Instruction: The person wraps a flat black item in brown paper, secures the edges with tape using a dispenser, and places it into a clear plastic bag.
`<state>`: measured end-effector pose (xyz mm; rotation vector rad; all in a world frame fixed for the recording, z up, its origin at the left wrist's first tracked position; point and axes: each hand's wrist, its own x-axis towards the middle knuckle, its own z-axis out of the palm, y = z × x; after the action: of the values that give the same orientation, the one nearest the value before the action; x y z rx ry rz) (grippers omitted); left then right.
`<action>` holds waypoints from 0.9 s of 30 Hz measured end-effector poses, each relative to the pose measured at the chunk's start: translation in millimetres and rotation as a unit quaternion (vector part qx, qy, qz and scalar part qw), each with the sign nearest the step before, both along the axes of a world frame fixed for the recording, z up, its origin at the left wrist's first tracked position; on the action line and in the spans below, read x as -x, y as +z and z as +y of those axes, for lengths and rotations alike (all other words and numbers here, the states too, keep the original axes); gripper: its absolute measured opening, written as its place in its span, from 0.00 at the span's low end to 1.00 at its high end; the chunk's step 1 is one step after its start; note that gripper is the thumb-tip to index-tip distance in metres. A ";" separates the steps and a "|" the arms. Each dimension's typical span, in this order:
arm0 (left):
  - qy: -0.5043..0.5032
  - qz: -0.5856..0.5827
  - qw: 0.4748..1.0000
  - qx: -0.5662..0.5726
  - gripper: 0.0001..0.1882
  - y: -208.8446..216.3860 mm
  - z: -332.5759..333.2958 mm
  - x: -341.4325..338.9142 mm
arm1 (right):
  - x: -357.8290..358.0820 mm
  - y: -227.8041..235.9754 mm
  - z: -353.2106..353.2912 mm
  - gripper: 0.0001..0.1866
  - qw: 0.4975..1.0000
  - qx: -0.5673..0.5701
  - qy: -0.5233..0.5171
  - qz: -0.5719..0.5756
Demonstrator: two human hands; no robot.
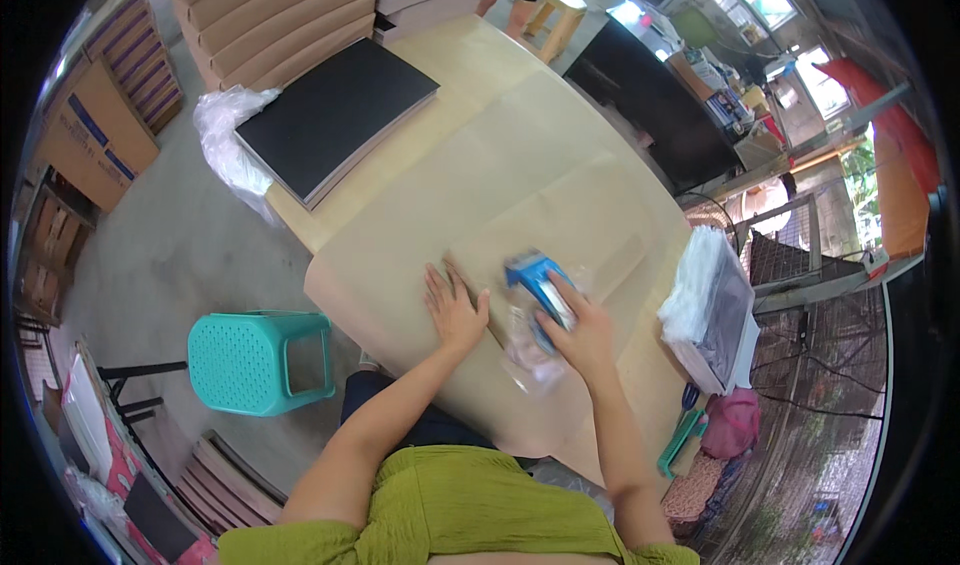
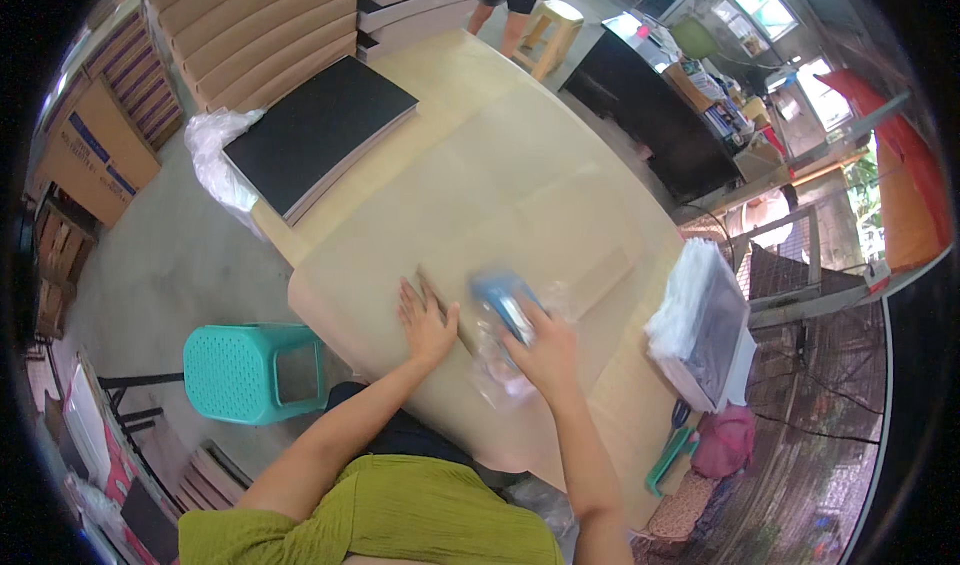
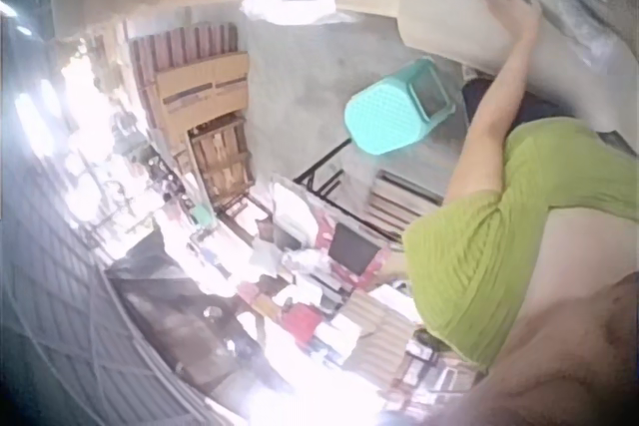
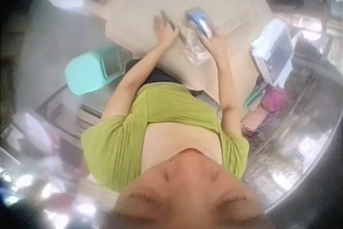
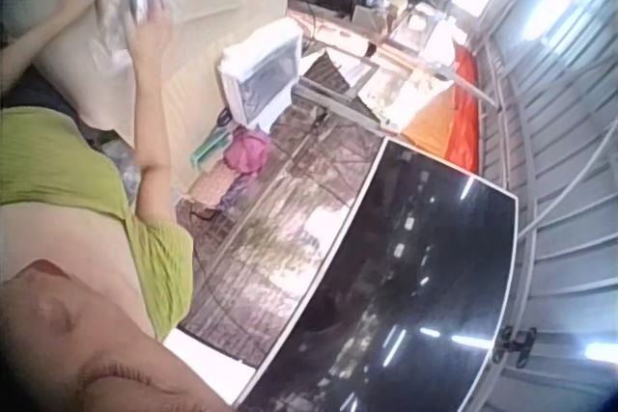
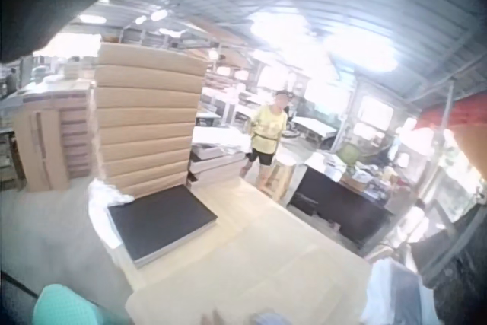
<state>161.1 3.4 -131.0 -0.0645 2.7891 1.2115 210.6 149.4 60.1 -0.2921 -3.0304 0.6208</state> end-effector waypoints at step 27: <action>-0.100 0.008 0.995 0.012 0.45 30.5 7.7 10.2 | -205.7 75.5 166.1 0.34 0.930 -0.055 -0.321 0.168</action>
<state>150.9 11.1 -100.5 0.2191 2.7432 1.1357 416.4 315.5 135.7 -0.9975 -2.4099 0.3873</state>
